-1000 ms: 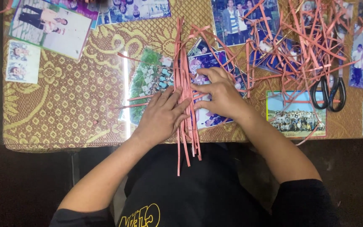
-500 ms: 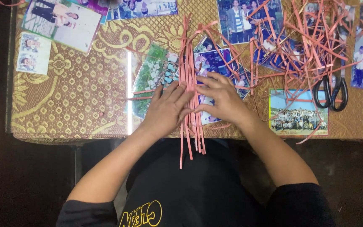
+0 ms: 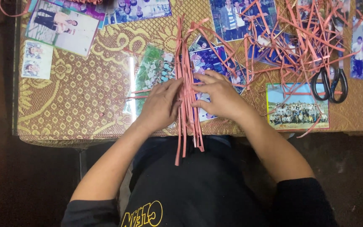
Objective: The person weaves pink plastic straps by hand on a table, interlacing them into a grid pattern. The person repeatedly picks up straps and threads them through the existing weave, tightening the structure as it grows.
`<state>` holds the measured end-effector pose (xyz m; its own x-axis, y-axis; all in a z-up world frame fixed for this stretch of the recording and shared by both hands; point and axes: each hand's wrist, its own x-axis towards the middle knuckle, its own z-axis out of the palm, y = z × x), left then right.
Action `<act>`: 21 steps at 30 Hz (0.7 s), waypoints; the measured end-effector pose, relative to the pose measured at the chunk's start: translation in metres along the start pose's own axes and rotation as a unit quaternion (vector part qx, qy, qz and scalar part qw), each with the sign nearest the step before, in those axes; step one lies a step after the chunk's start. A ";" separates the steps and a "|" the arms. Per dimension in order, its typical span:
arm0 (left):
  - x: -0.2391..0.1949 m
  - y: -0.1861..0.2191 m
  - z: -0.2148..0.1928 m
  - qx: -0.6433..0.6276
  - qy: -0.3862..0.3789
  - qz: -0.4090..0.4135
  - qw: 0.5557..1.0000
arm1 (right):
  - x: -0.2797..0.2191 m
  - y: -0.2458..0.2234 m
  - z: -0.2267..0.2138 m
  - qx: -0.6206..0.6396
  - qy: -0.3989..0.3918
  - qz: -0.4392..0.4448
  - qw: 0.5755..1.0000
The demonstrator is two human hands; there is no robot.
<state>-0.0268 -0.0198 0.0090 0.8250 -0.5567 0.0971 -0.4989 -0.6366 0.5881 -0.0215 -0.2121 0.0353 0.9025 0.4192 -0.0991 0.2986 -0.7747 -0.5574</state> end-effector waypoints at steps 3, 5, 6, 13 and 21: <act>0.000 0.001 0.001 -0.005 0.002 -0.017 1.000 | -0.007 -0.025 0.016 -0.093 0.122 -0.047 0.987; 0.000 -0.001 0.004 -0.002 0.002 -0.018 1.000 | -0.015 -0.017 0.044 -0.107 0.107 -0.082 0.985; 0.000 -0.003 0.005 0.001 0.002 -0.019 1.000 | -0.019 -0.013 0.057 -0.121 0.092 -0.117 0.981; 0.002 -0.006 0.005 0.001 0.002 -0.014 1.000 | -0.034 -0.030 0.069 -0.113 0.069 -0.089 0.987; 0.006 -0.016 -0.004 -0.010 -0.052 0.008 0.999 | -0.037 -0.022 0.088 -0.160 0.100 -0.068 0.980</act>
<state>-0.0123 -0.0109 0.0032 0.7843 -0.6200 0.0227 -0.5055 -0.6174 0.6027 -0.0889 -0.1694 -0.0211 0.8810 0.4521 0.1390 0.4730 -0.8407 -0.2635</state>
